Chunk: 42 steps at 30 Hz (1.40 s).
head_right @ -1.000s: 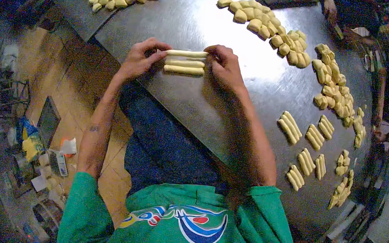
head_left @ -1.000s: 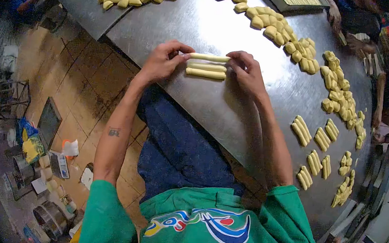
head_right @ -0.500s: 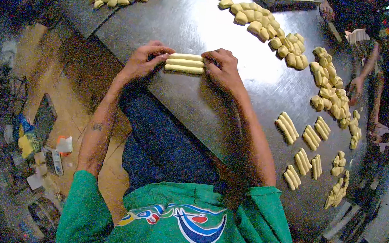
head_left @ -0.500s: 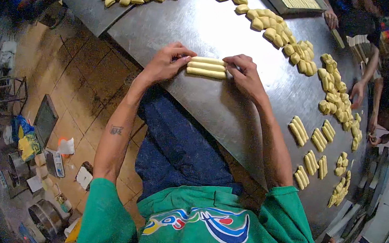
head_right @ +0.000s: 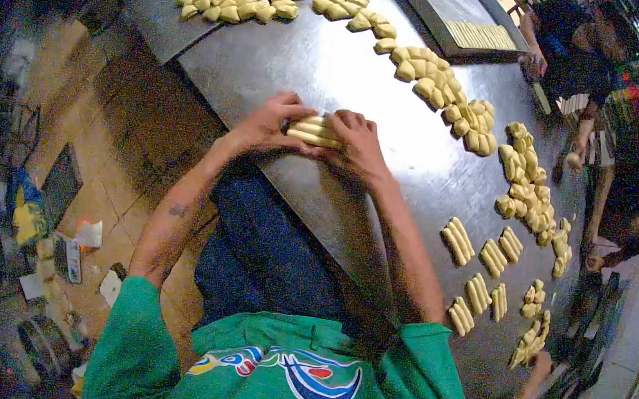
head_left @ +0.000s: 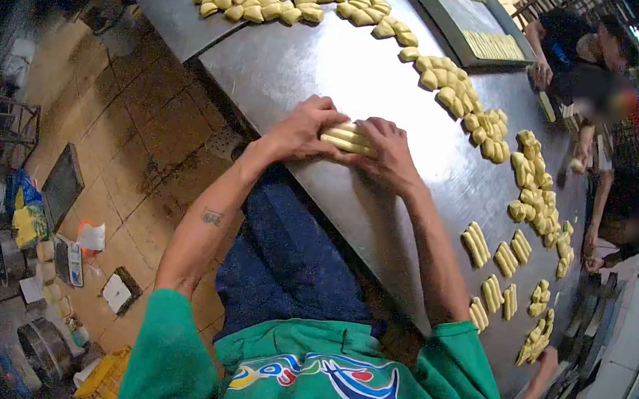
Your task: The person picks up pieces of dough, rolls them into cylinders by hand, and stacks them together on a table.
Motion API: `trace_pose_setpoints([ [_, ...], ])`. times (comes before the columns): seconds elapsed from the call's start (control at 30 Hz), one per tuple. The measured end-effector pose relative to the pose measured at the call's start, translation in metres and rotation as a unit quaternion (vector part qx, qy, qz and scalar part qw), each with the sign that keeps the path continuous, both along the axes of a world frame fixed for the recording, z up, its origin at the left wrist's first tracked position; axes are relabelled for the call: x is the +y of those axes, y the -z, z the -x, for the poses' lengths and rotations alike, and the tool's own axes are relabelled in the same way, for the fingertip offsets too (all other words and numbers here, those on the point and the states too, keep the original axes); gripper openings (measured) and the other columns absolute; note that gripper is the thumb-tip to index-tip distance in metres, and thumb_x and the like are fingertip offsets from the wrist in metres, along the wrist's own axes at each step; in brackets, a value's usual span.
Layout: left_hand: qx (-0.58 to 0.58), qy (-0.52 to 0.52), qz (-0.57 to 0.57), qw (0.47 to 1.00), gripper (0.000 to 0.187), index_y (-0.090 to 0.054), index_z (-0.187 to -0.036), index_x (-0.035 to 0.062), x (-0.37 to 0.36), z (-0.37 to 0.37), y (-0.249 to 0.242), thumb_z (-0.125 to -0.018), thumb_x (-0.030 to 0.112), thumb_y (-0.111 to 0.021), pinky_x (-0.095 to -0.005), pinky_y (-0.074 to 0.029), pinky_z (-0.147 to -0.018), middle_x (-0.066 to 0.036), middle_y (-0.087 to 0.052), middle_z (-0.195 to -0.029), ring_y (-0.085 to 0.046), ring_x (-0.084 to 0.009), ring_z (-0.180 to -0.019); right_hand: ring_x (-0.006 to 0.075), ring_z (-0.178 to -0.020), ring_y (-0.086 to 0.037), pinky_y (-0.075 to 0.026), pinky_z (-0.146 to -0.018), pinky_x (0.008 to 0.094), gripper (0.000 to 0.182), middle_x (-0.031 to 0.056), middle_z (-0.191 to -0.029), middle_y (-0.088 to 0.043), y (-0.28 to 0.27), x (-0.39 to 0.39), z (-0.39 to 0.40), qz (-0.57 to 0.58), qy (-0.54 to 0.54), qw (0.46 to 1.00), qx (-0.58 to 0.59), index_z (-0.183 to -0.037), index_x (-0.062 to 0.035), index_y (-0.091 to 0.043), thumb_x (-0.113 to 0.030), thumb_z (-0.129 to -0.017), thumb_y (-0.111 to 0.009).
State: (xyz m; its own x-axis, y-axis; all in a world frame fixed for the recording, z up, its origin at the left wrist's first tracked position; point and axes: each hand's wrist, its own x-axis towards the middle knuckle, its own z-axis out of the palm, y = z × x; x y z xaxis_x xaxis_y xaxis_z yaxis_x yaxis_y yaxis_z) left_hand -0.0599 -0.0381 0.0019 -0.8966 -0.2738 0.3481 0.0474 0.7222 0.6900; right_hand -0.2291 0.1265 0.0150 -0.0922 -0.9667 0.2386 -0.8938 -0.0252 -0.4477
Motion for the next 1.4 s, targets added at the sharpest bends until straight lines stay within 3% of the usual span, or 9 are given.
trace_pose_setpoints([
  [0.3, 0.018, 0.010, 0.038, 0.999, 0.046, -0.071, -0.103, 0.0078, 0.004, -0.005, -0.007, -0.068, 0.033, -0.085, -0.0346, -0.047, -0.068, -0.011, -0.060, -0.084, -0.058, -0.0231, -0.077, 0.0279, -0.109, -0.051, -0.038, -0.089, 0.0425, 0.039, 0.0115, -0.109, -0.056, 0.008, 0.013, 0.000, 0.014, 0.025, 1.000, -0.010, -0.109, -0.0102, -0.058, -0.028, -0.077, -0.070],
  [0.4, -0.142, 0.027, -0.018, 0.989, 0.040, -0.073, -0.092, 0.0045, 0.003, -0.007, -0.024, -0.067, 0.033, -0.084, -0.0380, -0.048, -0.065, -0.014, -0.063, -0.078, -0.059, -0.0285, -0.070, 0.0282, -0.099, -0.050, -0.038, -0.082, 0.0422, 0.024, 0.0116, -0.098, -0.052, -0.003, 0.027, 0.006, -0.071, -0.031, 0.996, 0.050, -0.097, -0.0091, -0.055, -0.026, -0.082, -0.063],
  [0.53, -0.242, 0.057, -0.243, 0.938, 0.041, -0.063, -0.107, -0.0001, 0.045, -0.017, -0.040, -0.074, 0.017, -0.083, -0.0293, -0.053, -0.078, -0.006, -0.068, -0.095, -0.064, -0.0144, -0.087, 0.0231, -0.084, -0.057, -0.047, -0.070, 0.0341, 0.032, 0.0100, -0.095, -0.056, -0.029, 0.076, -0.008, -0.104, 0.003, 0.981, -0.166, -0.102, -0.0051, -0.058, -0.030, -0.086, -0.070],
  [0.6, -0.139, 0.074, -0.376, 0.913, 0.036, -0.064, -0.104, -0.0043, 0.079, -0.014, -0.040, -0.078, 0.015, -0.080, -0.0291, -0.053, -0.076, -0.007, -0.068, -0.088, -0.064, -0.0143, -0.085, 0.0146, -0.087, -0.059, -0.048, -0.074, 0.0287, 0.030, 0.0068, -0.099, -0.062, -0.026, 0.101, -0.007, -0.087, 0.016, 0.844, -0.530, -0.109, -0.0045, -0.059, -0.025, -0.089, -0.068],
  [0.8, -0.183, 0.039, -0.478, 0.858, 0.033, -0.063, -0.116, -0.0057, 0.127, 0.012, -0.049, -0.090, 0.014, -0.068, -0.0243, -0.053, -0.075, -0.010, -0.069, -0.095, -0.065, -0.0128, -0.081, 0.0125, -0.081, -0.062, -0.052, -0.072, 0.0264, 0.023, 0.0064, -0.089, -0.067, -0.050, 0.165, 0.006, -0.038, 0.292, 0.811, -0.505, -0.103, 0.0029, -0.067, -0.016, -0.088, -0.069],
  [1.0, -0.157, 0.043, -0.610, 0.775, 0.032, -0.060, -0.119, -0.0051, 0.130, 0.012, -0.022, -0.095, 0.016, -0.061, -0.0304, -0.058, -0.080, -0.016, -0.066, -0.110, -0.067, -0.0188, -0.092, 0.0177, -0.084, -0.066, -0.056, -0.076, 0.0289, 0.022, 0.0116, -0.092, -0.066, -0.125, 0.245, 0.056, 0.150, 0.333, 0.729, -0.579, -0.105, 0.0050, -0.063, -0.010, -0.089, -0.066],
  [1.23, -0.157, 0.046, -0.531, 0.832, 0.027, -0.065, -0.112, -0.0021, 0.099, -0.013, -0.029, -0.093, 0.017, -0.063, -0.0280, -0.056, -0.078, -0.012, -0.069, -0.102, -0.067, -0.0160, -0.086, 0.0169, -0.079, -0.065, -0.054, -0.073, 0.0299, 0.019, 0.0109, -0.092, -0.066, -0.035, 0.292, 0.139, 0.241, 0.320, 0.651, -0.644, -0.099, 0.0055, -0.062, -0.011, -0.090, -0.064],
  [1.3, -0.160, 0.021, -0.482, 0.861, 0.025, -0.066, -0.109, -0.0017, 0.077, -0.022, -0.028, -0.093, 0.017, -0.064, -0.0279, -0.055, -0.076, -0.011, -0.070, -0.099, -0.066, -0.0152, -0.084, 0.0112, -0.072, -0.062, -0.052, -0.065, 0.0265, 0.006, 0.0059, -0.083, -0.065, -0.002, 0.303, 0.152, 0.027, 0.578, 0.762, -0.292, -0.090, -0.0010, -0.062, -0.007, -0.089, -0.064],
  [1.4, -0.165, -0.033, -0.352, 0.921, 0.024, -0.068, -0.104, -0.0016, 0.056, 0.000, -0.021, -0.091, 0.018, -0.066, -0.0281, -0.054, -0.074, -0.011, -0.071, -0.094, -0.065, -0.0144, -0.079, 0.0092, -0.067, -0.059, -0.048, -0.060, 0.0254, 0.008, 0.0043, -0.080, -0.065, -0.010, 0.249, 0.102, 0.211, 0.508, 0.769, -0.324, -0.088, -0.0011, -0.061, -0.009, -0.089, -0.063],
])
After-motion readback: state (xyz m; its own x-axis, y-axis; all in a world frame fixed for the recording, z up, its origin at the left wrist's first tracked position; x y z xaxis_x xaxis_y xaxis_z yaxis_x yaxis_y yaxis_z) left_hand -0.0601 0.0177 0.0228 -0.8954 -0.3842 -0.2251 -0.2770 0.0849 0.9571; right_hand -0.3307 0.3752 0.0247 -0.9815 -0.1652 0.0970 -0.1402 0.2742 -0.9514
